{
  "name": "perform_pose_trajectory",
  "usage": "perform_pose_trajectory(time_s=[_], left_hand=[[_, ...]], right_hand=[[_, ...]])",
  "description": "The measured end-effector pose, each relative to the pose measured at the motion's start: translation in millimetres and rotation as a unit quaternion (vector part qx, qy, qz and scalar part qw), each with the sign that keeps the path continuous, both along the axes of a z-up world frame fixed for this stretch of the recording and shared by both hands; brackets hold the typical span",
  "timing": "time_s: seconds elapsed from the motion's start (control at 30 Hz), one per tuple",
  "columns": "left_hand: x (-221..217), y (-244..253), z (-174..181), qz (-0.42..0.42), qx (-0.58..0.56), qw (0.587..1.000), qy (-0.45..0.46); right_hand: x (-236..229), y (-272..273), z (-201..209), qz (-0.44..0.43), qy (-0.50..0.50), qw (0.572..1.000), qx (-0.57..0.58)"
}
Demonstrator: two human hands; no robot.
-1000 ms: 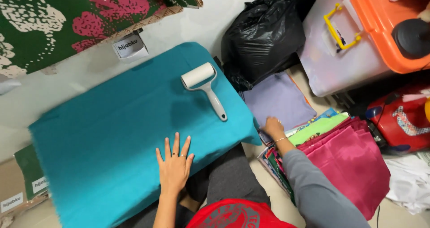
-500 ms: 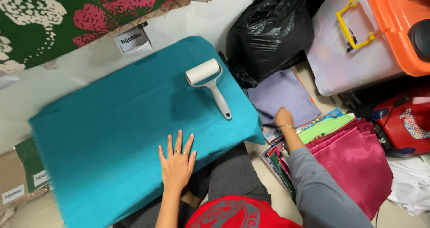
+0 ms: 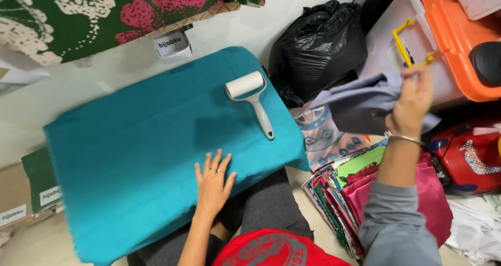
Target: Unfolding a piece of purple fabric, cleaning it with a lint roller, and folding it neatly.
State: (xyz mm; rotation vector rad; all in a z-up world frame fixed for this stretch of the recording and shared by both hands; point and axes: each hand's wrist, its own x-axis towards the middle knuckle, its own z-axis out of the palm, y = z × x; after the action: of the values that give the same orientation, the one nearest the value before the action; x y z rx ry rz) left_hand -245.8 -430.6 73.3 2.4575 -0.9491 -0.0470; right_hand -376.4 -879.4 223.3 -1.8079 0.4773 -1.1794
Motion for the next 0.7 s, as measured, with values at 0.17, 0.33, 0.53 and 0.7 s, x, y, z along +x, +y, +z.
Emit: perform_pose_trajectory(time_s=[0.17,0.33,0.53,0.7], left_hand=[[-9.9,-26.2,71.0,-0.097,-0.204,0.965,0.133],[26.5,-21.6,73.5,-0.01,-0.384,0.89,0.246],[78.9,100.8,126.6,0.224,-0.542,0.767,0.262],[76.2,184.8,183.0,0.379,-0.339,0.832,0.221]], right_hand=[[31.7,125.8,124.1,0.255,-0.05,0.953,0.153],[75.8,221.1,190.1,0.499,-0.076,0.836,0.215],[119.8,260.6,193.1,0.558,-0.102,0.795,0.216],[182.1,244.7,90.1,0.426,0.042,0.862,0.271]])
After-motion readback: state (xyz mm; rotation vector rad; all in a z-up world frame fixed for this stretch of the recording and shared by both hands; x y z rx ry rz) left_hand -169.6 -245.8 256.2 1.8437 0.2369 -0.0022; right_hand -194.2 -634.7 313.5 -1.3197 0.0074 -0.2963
